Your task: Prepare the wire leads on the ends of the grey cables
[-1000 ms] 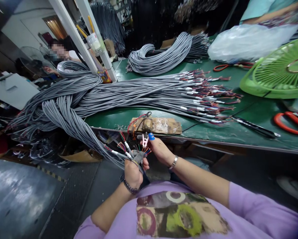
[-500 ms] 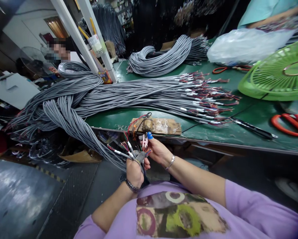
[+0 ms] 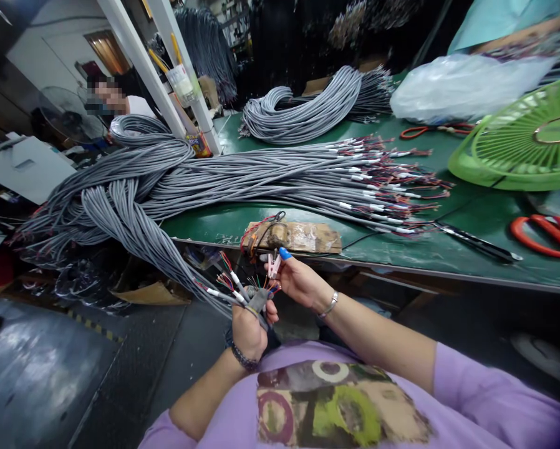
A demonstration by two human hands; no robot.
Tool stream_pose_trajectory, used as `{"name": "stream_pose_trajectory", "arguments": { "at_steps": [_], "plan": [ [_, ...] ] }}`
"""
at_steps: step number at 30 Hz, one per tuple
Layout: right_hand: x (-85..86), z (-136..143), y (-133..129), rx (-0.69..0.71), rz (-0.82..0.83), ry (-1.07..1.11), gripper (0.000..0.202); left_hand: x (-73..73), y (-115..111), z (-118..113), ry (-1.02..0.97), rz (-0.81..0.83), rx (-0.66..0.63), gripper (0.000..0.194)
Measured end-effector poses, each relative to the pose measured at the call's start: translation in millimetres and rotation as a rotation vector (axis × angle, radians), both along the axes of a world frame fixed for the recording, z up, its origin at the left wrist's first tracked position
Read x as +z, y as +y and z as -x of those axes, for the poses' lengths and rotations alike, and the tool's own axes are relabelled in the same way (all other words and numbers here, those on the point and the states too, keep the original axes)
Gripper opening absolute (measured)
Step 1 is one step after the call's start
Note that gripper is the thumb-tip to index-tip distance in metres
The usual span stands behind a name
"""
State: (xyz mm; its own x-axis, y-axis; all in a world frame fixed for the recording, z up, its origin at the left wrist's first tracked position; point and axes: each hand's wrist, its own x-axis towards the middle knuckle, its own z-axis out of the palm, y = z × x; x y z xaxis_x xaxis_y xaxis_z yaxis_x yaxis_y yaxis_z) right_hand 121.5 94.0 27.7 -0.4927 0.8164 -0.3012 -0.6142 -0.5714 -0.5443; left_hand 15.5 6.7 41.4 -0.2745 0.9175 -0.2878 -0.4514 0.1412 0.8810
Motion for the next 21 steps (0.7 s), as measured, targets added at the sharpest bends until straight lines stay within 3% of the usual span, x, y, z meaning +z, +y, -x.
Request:
{"name": "stream_pose_trajectory", "arguments": {
  "at_steps": [5, 12, 21],
  "plan": [
    [0.8, 2.5, -0.2, -0.004, -0.004, -0.004, 0.032, -0.9, 5.0, -1.1, -0.008, 0.013, -0.008, 0.029],
    [0.0, 10.4, 2.1, -0.111, 0.014, -0.012, 0.033, -3.0, 11.8, -6.6, 0.031, 0.03, -0.037, 0.032],
    [-0.3, -0.1, -1.0, 0.023, 0.032, 0.047, 0.034, -1.8, 1.0, -2.4, 0.037, 0.013, -0.035, 0.029]
  ]
}}
